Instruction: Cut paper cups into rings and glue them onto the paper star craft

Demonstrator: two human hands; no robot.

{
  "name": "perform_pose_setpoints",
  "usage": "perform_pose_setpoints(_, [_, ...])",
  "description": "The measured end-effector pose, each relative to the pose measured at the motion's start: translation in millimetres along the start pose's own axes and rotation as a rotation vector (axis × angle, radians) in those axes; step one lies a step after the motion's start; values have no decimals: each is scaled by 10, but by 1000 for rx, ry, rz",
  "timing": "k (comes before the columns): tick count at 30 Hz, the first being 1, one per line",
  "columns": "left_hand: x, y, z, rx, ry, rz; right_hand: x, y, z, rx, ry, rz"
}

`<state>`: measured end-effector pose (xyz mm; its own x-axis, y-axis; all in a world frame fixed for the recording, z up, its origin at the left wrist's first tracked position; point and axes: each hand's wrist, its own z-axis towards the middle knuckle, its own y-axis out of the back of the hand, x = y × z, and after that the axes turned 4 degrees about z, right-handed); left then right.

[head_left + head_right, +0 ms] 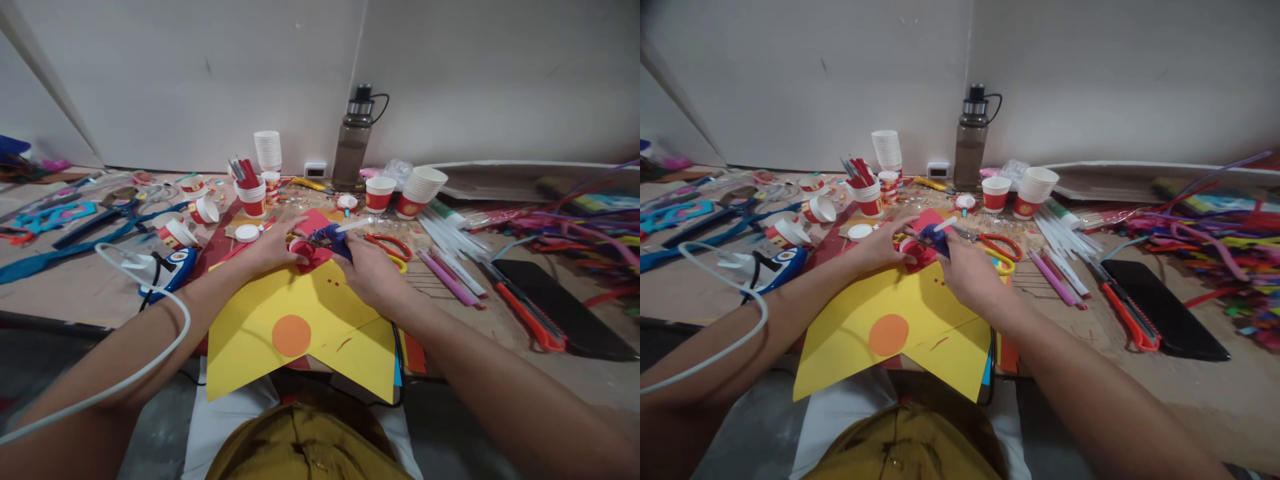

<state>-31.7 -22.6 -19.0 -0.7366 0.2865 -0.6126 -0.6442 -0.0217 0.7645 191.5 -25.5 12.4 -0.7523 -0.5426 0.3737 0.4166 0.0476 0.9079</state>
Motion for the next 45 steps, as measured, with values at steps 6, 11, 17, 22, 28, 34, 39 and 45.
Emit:
perform_pose_setpoints(6, [-10,-86,21,-48,15,63,19,-9,-17,25,45,-73])
perform_pose_setpoints(11, [14,-108,37,-59,26,87,69,78,-89,48,16,-111])
perform_pose_setpoints(17, [14,-101,32,-71,5,92,66,151,-85,48,-48,-63])
perform_pose_setpoints(22, [12,44,27,-134,20,-68,-10,152,-54,-33,-47,34])
perform_pose_setpoints(28, [72,202,57,-134,119,-69,-73,85,-42,-69,-26,140])
perform_pose_setpoints(34, [80,137,27,5,-34,13,-74,-6,-7,-41,-13,157])
perform_pose_setpoints(39, [56,46,-1,9,-82,27,-67,-118,37,-14,-8,150])
perform_pose_setpoints(45, [85,12,13,18,-49,17,-72,-129,49,19,-12,217])
